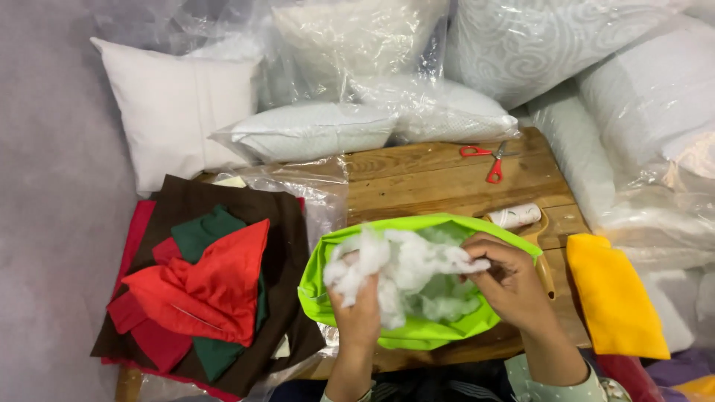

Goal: Stuffing a lime green pillow cover with white fiberfill material on a wooden workbench.

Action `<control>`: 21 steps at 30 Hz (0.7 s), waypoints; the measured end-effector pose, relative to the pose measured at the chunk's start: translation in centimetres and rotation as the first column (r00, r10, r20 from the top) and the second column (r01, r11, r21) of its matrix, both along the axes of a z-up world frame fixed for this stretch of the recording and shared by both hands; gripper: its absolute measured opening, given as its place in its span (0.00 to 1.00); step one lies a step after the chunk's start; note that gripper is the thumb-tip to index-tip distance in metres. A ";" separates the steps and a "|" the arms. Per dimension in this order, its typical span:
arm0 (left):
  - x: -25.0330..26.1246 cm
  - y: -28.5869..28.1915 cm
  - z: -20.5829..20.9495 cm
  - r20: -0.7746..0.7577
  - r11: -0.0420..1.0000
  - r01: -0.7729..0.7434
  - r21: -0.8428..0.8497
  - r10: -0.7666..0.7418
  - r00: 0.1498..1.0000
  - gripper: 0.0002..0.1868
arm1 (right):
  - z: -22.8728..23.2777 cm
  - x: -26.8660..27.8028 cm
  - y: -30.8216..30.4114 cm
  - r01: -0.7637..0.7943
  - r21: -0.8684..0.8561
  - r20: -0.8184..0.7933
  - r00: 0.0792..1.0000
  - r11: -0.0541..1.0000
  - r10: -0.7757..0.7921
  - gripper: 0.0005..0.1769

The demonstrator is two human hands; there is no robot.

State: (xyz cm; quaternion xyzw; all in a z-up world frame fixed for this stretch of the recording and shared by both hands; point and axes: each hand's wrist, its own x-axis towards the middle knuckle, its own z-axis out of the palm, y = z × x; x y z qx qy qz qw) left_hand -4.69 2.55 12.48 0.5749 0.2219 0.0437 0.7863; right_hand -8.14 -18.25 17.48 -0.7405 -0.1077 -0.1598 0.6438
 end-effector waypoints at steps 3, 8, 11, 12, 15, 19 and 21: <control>-0.5 -0.3 -3.9 0.261 0.988 0.137 0.071 -0.151 0.954 0.23 | -0.5 -0.2 0.4 0.022 -0.001 0.065 0.998 1.000 -0.022 0.14; -1.4 -1.0 -1.2 0.342 0.954 0.188 0.232 -0.261 0.903 0.20 | 0.5 -1.5 1.6 -0.045 -0.056 0.194 0.979 0.997 0.055 0.36; -2.0 -1.4 0.3 0.459 0.935 0.239 0.262 -0.339 0.822 0.16 | -0.7 -2.5 1.4 0.069 -0.200 0.205 0.978 0.977 -0.027 0.22; -2.0 -1.4 0.2 0.475 0.933 0.275 0.232 -0.356 0.805 0.18 | -1.3 -2.5 1.5 0.144 -0.205 0.176 0.978 0.968 -0.108 0.25; -3.7 -2.0 2.4 0.232 0.910 0.385 0.152 -0.412 0.881 0.29 | -1.3 -2.0 1.1 0.149 -0.158 0.103 0.986 0.976 -0.134 0.19; -4.1 -2.5 5.7 0.301 0.922 0.345 0.178 -0.385 0.872 0.25 | -3.7 -1.7 1.0 0.000 -0.147 0.096 0.995 0.989 0.014 0.30; -3.4 -2.0 8.0 0.418 0.913 0.346 0.218 -0.407 0.812 0.20 | -2.3 -2.3 1.9 0.024 -0.155 0.162 0.987 0.988 0.002 0.18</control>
